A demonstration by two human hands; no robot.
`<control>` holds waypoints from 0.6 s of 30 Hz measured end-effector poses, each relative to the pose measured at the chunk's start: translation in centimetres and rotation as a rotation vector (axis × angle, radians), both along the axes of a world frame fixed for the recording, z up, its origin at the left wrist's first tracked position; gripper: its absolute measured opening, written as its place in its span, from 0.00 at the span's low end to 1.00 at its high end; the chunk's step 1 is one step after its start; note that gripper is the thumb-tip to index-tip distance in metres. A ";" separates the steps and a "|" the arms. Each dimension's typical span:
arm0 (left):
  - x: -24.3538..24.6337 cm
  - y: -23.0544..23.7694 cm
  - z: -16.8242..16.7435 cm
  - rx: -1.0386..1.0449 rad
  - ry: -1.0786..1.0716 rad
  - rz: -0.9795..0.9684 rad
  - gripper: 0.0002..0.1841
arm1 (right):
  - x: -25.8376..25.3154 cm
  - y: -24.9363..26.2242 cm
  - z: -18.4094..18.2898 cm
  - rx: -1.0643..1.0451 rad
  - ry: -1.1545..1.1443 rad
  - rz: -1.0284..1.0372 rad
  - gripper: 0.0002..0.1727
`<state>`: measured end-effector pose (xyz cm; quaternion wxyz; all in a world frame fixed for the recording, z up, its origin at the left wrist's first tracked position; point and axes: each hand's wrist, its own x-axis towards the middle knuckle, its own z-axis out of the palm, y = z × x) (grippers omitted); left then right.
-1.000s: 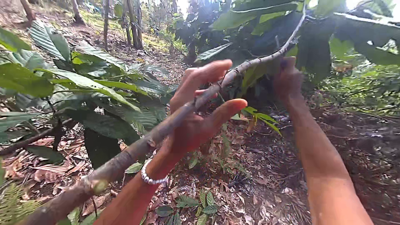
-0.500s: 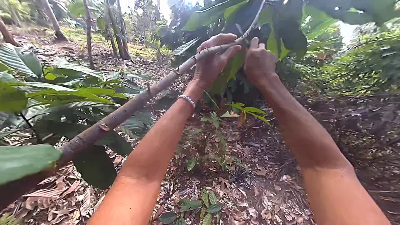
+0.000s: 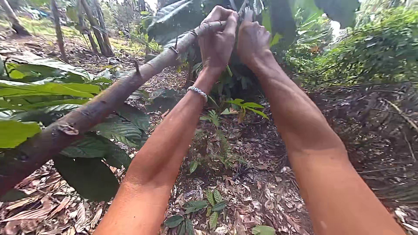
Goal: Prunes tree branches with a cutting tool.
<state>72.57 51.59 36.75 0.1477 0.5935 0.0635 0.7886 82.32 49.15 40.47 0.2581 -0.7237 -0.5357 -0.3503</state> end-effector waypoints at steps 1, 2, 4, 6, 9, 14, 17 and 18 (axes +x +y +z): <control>-0.3 0.1 0.0 -0.018 -0.009 0.021 0.07 | -0.4 0.6 0.0 0.004 0.011 0.018 0.26; -0.7 0.3 0.2 -0.031 -0.020 0.039 0.07 | -0.9 1.2 0.2 0.015 0.012 0.033 0.25; -1.5 0.6 -0.2 -0.054 -0.028 0.063 0.07 | -1.7 2.3 0.1 0.012 0.029 0.050 0.25; -1.1 -0.3 -1.1 0.017 -0.044 0.023 0.06 | -0.4 2.9 0.2 -0.026 0.107 0.078 0.27; 0.0 -3.6 -2.8 0.209 0.021 -0.064 0.03 | 6.5 3.4 -1.9 -0.036 0.238 0.099 0.32; 1.4 -2.2 -3.7 0.111 0.058 -0.145 0.05 | 12.0 2.4 -7.7 -0.099 0.140 -0.051 0.25; 2.6 -2.5 -4.9 0.103 0.021 -0.154 0.06 | 14.0 1.0 -11.2 -0.067 0.049 0.018 0.25; 2.8 -2.7 -5.0 0.096 0.012 -0.159 0.06 | 14.6 0.3 -12.2 -0.055 0.022 0.055 0.24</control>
